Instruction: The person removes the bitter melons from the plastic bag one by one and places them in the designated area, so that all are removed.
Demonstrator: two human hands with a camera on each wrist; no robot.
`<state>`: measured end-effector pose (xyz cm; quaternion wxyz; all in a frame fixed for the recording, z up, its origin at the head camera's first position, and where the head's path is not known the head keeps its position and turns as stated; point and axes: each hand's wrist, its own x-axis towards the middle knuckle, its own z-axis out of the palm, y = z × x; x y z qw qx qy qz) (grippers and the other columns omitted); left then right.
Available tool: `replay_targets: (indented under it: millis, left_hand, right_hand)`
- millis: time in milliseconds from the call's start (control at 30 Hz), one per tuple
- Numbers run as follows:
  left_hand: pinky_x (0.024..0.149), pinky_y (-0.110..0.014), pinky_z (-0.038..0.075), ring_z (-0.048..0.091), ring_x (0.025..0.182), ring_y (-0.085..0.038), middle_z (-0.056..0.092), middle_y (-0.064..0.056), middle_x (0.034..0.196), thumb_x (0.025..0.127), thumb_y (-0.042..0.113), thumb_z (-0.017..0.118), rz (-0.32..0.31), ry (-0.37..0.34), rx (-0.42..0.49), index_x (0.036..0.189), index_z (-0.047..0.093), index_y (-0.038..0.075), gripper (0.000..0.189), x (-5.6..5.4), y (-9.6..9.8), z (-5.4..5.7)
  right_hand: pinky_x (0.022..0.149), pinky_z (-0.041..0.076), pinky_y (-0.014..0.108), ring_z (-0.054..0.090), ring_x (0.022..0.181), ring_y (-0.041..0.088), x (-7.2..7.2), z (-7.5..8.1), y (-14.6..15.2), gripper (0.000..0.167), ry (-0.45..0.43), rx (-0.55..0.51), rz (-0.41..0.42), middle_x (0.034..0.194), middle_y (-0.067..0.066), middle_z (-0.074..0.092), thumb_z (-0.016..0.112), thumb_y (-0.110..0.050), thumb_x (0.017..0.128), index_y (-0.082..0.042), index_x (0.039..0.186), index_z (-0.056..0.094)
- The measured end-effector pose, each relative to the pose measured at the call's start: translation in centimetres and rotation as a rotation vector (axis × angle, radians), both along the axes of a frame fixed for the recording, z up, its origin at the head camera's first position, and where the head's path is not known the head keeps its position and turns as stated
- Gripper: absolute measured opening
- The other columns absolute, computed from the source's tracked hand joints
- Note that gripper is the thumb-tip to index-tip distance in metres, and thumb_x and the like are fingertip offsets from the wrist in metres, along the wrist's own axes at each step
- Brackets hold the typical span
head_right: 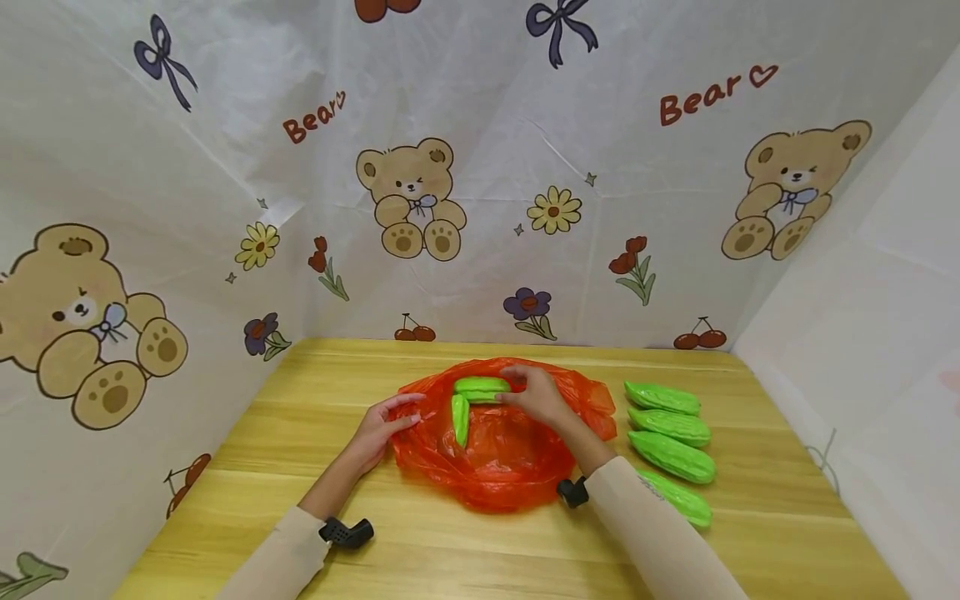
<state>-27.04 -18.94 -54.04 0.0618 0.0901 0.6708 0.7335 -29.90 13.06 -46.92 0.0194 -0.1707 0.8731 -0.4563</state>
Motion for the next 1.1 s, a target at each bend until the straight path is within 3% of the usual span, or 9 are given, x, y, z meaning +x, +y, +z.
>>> replay_targets:
  millis: [433,700,1100]
  left_hand:
    - [0.092,-0.027,0.055,0.053,0.123,-0.025,0.054,-0.013,0.142,0.093,0.006,0.073,-0.001,-0.008,0.0,0.132,0.065,0.0,0.041,0.2,0.1,-0.1]
    - [0.092,-0.027,0.055,0.054,0.122,-0.025,0.054,-0.014,0.142,0.093,0.006,0.073,-0.003,0.005,0.008,0.132,0.064,-0.001,0.041,0.1,0.1,0.1]
    - [0.091,-0.028,0.056,0.056,0.119,-0.024,0.052,-0.015,0.143,0.093,0.006,0.073,-0.01,-0.003,0.004,0.134,0.063,-0.001,0.042,0.1,0.1,-0.1]
  right_hand:
    - [0.1,0.05,0.052,0.062,0.114,0.038,-0.9,-1.4,-0.1,0.047,0.022,0.027,0.027,0.123,0.019,0.068,0.081,-0.008,0.086,0.005,0.129,0.066]
    - [0.099,0.052,0.049,0.063,0.112,0.035,-1.1,-1.5,-0.4,0.046,0.003,0.013,0.028,0.12,0.017,0.069,0.081,-0.006,0.085,0.003,0.128,0.067]
    - [0.091,0.054,0.047,0.064,0.101,0.032,-1.6,-2.0,-1.5,0.044,0.043,0.03,0.064,0.114,0.019,0.07,0.081,-0.001,0.084,0.009,0.124,0.066]
